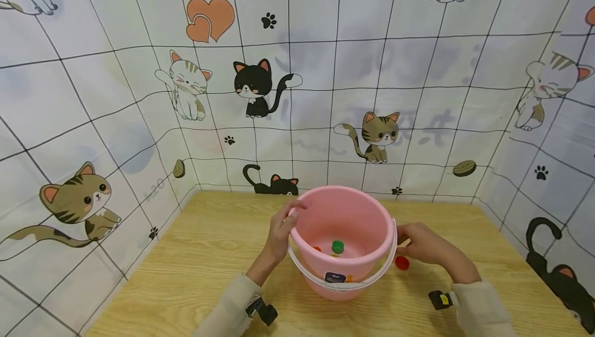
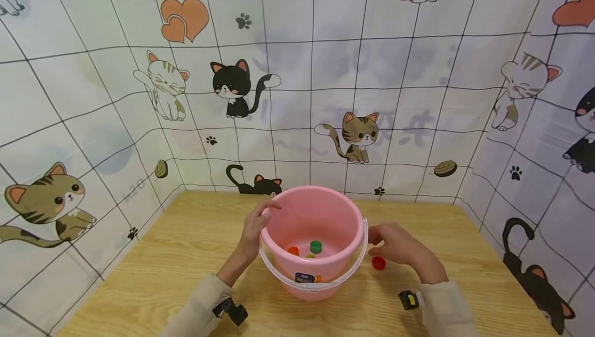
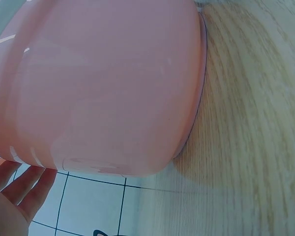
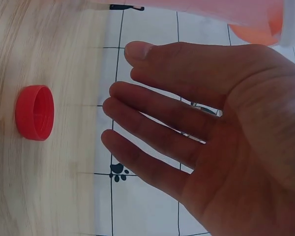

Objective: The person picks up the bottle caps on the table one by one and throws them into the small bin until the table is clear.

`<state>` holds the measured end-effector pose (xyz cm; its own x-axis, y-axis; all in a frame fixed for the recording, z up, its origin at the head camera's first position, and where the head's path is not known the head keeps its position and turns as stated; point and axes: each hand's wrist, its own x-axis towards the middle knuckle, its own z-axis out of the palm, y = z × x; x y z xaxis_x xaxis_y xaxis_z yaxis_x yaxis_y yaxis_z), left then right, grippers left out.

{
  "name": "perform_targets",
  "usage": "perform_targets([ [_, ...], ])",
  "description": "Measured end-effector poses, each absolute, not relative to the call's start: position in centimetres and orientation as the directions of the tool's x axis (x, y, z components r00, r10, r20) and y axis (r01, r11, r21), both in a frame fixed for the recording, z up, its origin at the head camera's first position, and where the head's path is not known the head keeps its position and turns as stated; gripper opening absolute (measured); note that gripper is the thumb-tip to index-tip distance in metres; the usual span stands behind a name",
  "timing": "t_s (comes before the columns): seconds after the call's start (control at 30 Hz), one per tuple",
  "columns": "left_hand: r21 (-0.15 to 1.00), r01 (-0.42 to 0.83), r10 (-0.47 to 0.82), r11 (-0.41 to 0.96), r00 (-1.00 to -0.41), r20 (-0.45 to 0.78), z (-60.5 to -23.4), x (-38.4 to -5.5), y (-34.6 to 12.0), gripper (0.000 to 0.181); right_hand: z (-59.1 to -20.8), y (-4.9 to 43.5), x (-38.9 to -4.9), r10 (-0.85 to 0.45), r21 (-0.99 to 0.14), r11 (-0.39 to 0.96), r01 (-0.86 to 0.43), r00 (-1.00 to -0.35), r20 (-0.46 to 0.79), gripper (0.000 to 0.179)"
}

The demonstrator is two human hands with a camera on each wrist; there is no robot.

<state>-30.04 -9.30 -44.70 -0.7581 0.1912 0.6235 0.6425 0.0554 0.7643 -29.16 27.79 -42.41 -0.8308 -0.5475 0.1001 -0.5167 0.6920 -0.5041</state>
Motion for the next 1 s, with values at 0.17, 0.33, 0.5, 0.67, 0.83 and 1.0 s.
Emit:
perform_targets([
  [0.17, 0.769, 0.636, 0.188, 0.058, -0.764, 0.618, -44.6, -30.0, -9.3, 0.037, -42.6, 28.2, -29.0, -0.547, -0.483, 0.713, -0.507, -0.834, 0.069, 0.023],
  [0.33, 0.773, 0.632, 0.192, 0.047, -0.765, 0.614, -44.5, -29.9, -9.2, 0.038, -42.8, 28.6, -28.9, -0.535, -0.512, 0.723, -0.464, -0.845, 0.010, 0.027],
  [0.5, 0.783, 0.621, 0.189, 0.046, -0.775, 0.603, -44.4, -29.9, -9.2, 0.037, -43.1, 28.9, -29.2, -0.508, -0.544, 0.730, -0.414, -0.861, -0.025, 0.030],
  [0.67, 0.784, 0.619, 0.185, 0.055, -0.778, 0.601, -44.6, -29.9, -9.3, 0.037, -43.5, 29.0, -29.3, -0.509, -0.562, 0.722, -0.403, -0.860, -0.037, 0.031],
  [0.83, 0.779, 0.625, 0.188, 0.055, -0.773, 0.606, -44.7, -30.0, -9.3, 0.036, -43.7, 29.2, -29.3, -0.507, -0.564, 0.721, -0.403, -0.861, -0.033, 0.032],
  [1.0, 0.778, 0.626, 0.190, 0.059, -0.772, 0.607, -44.6, -30.0, -9.2, 0.036, -44.0, 29.5, -29.4, -0.514, -0.555, 0.723, -0.411, -0.857, -0.037, 0.030],
])
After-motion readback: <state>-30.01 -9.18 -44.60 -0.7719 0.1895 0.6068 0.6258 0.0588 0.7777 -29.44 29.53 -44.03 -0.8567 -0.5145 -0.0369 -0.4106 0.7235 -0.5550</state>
